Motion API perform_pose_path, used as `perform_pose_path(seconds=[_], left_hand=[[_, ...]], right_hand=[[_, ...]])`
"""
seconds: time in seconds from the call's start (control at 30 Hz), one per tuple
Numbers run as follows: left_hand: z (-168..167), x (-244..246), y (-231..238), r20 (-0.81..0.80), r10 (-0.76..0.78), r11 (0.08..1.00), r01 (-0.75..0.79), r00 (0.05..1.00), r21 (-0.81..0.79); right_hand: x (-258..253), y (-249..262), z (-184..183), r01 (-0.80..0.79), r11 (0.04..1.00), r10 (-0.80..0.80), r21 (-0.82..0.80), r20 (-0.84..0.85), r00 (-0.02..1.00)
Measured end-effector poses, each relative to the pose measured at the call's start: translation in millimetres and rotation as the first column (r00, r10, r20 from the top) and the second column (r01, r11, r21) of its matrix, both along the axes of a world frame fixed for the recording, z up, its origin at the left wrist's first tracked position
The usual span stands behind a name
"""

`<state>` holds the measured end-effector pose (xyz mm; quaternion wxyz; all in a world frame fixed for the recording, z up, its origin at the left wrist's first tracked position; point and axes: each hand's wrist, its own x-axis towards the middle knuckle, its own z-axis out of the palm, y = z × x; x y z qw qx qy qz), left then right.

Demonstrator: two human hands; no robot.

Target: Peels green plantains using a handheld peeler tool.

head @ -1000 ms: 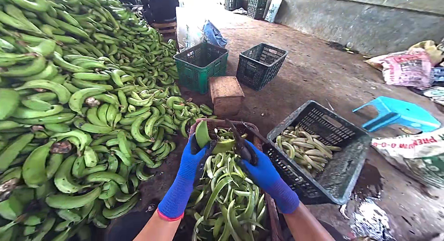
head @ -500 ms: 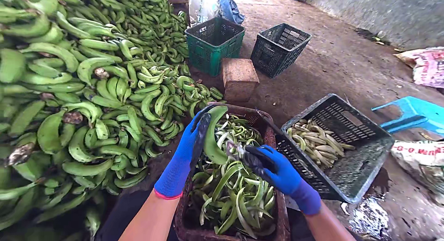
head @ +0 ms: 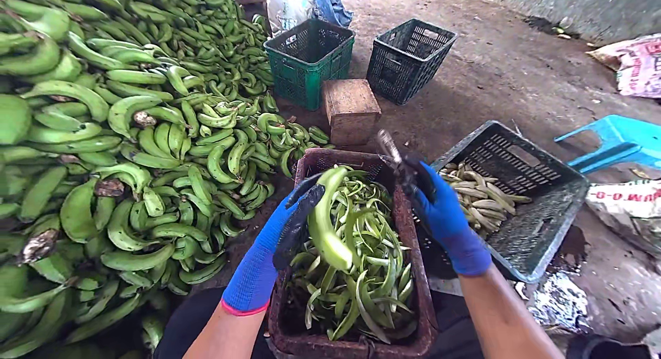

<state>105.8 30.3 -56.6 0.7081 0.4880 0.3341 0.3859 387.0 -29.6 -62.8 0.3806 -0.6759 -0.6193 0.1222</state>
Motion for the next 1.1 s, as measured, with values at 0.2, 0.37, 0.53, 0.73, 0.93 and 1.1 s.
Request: perform_pose_path(seconds=[0.2, 0.37, 0.53, 0.73, 0.93, 1.1], left_hand=[[-6, -6, 12, -0.265, 0.511, 0.763, -0.289, 0.818, 0.578], [-7, 1, -5, -0.207, 0.388, 0.818, -0.232, 0.898, 0.527], [-3, 13, -30, -0.364, 0.028, 0.948, 0.091, 0.931, 0.306], [-10, 8, -5, -0.135, 0.273, 0.946, -0.240, 0.952, 0.218], [-10, 8, 9, 0.039, 0.598, 0.643, -0.509, 0.800, 0.572], [-9, 4, -12, -0.027, 0.206, 0.943, -0.191, 0.978, 0.271]], right_hand=[[-53, -30, -21, -0.506, 0.862, 0.504, 0.041, -0.189, 0.843], [-51, -19, -15, -0.460, 0.888, 0.460, -0.006, 0.059, 0.886], [-15, 6, 14, -0.065, 0.982, 0.010, 0.178, 0.292, 0.957], [-40, -12, -3, -0.154, 0.986, 0.155, -0.069, 0.018, 0.988], [-69, -29, -20, -0.417, 0.906, 0.411, 0.070, 0.086, 0.907], [-48, -1, -7, -0.347, 0.931, 0.323, 0.117, 0.184, 0.928]])
